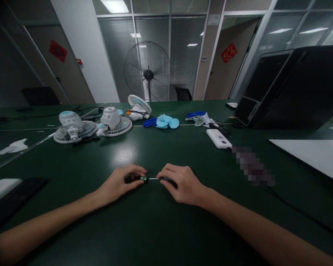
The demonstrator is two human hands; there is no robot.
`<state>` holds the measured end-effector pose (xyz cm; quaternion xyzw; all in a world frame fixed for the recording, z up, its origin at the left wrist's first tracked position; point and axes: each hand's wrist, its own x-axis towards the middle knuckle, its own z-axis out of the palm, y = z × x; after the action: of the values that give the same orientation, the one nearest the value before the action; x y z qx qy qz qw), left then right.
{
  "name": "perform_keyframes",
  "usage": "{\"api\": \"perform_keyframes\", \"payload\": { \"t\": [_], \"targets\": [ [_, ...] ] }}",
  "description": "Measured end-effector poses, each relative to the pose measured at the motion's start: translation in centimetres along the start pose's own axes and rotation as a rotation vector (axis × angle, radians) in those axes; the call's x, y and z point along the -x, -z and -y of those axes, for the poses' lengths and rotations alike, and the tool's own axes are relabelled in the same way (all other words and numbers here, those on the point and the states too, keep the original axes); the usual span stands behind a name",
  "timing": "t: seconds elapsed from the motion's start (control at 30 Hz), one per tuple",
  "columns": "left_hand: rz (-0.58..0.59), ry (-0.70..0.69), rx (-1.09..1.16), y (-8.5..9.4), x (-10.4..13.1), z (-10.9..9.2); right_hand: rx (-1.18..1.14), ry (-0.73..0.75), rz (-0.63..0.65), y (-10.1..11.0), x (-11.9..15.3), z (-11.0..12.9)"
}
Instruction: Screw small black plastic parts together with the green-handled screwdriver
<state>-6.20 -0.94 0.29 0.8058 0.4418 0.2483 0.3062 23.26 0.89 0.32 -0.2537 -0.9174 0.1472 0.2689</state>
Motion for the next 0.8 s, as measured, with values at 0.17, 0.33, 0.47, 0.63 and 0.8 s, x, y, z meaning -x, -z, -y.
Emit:
{"api": "perform_keyframes", "payload": {
  "t": [0.17, 0.33, 0.47, 0.63, 0.8],
  "targets": [
    [0.018, 0.058, 0.102, -1.0, 0.6, -0.8, -0.047, 0.004, 0.014, 0.1, 0.1, 0.2],
    [0.020, 0.033, 0.092, -1.6, 0.8, -1.0, -0.049, 0.006, 0.015, 0.1, 0.5, 0.3],
    [0.013, 0.025, 0.074, -1.6, 1.0, -1.0, -0.021, 0.010, 0.005, -0.2, 0.7, 0.2],
    [0.010, -0.001, 0.073, -1.6, 1.2, -0.9, -0.022, 0.017, 0.024, -0.4, 0.7, 0.5],
    [0.014, -0.029, 0.049, -1.8, 1.4, -0.7, -0.027, 0.039, 0.039, -0.5, 0.8, 0.9]
  ]
}}
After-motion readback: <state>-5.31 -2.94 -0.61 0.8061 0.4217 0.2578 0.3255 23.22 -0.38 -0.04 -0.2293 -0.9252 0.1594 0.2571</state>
